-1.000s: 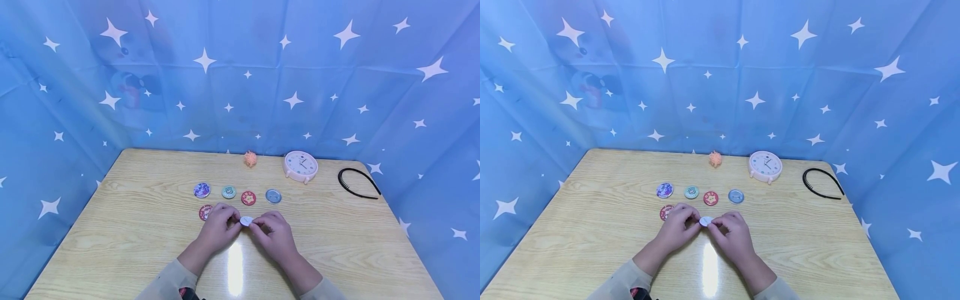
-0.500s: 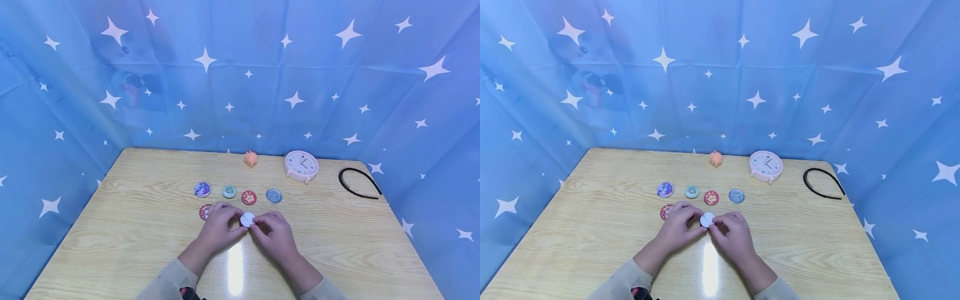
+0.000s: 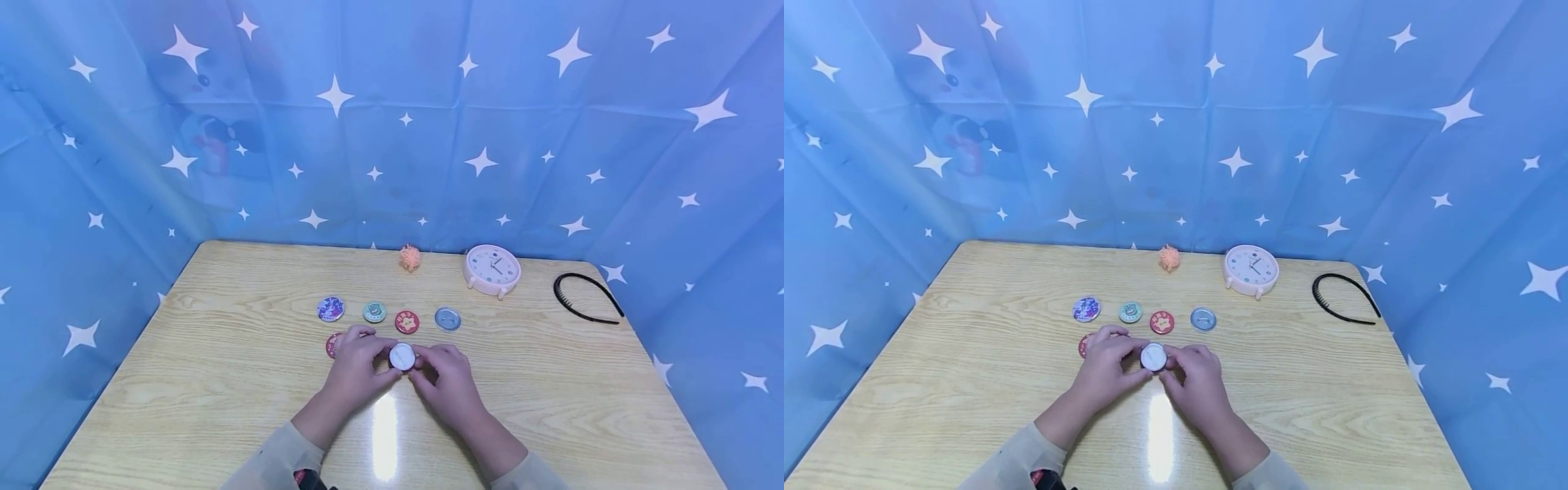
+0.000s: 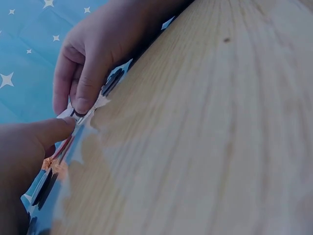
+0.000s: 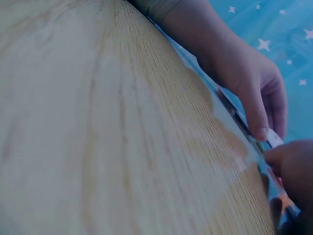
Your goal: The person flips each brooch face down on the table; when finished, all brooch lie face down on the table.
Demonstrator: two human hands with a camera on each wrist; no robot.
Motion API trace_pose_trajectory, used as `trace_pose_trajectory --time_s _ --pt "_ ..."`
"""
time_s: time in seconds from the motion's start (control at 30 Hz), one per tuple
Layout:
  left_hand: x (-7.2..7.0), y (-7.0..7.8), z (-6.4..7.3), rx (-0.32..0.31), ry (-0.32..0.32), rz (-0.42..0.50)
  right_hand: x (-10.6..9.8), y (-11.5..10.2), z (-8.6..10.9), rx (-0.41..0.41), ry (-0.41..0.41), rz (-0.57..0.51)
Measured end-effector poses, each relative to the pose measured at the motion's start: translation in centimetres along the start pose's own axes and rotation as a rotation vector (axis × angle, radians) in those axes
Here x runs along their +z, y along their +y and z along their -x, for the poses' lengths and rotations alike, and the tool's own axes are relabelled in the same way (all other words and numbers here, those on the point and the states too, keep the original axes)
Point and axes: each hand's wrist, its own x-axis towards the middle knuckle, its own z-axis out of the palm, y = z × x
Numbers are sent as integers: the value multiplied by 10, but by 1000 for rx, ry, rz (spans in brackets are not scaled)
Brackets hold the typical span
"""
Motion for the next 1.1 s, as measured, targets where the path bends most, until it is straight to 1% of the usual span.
trace_pose_trajectory --time_s 0.1,0.27,0.4,0.53,0.6,0.8,1.1 --pt "0 0 0 -28 -8 -19 0 -2 0 16 -20 13" --pt "1 0 0 -48 -43 -41 0 -2 1 2 -8 13" --pt "2 0 1 -47 -71 -41 -1 -2 0 -21 -5 25" --pt "2 0 2 -46 -97 -44 -1 -1 0 -29 -19 32" --pt "2 0 2 -40 -109 -59 -1 -1 0 -29 -29 33" --pt "1 0 1 7 -128 -114 -1 1 1 -47 -42 40" --pt "0 1 2 27 -116 -113 -1 1 2 -82 -31 56"
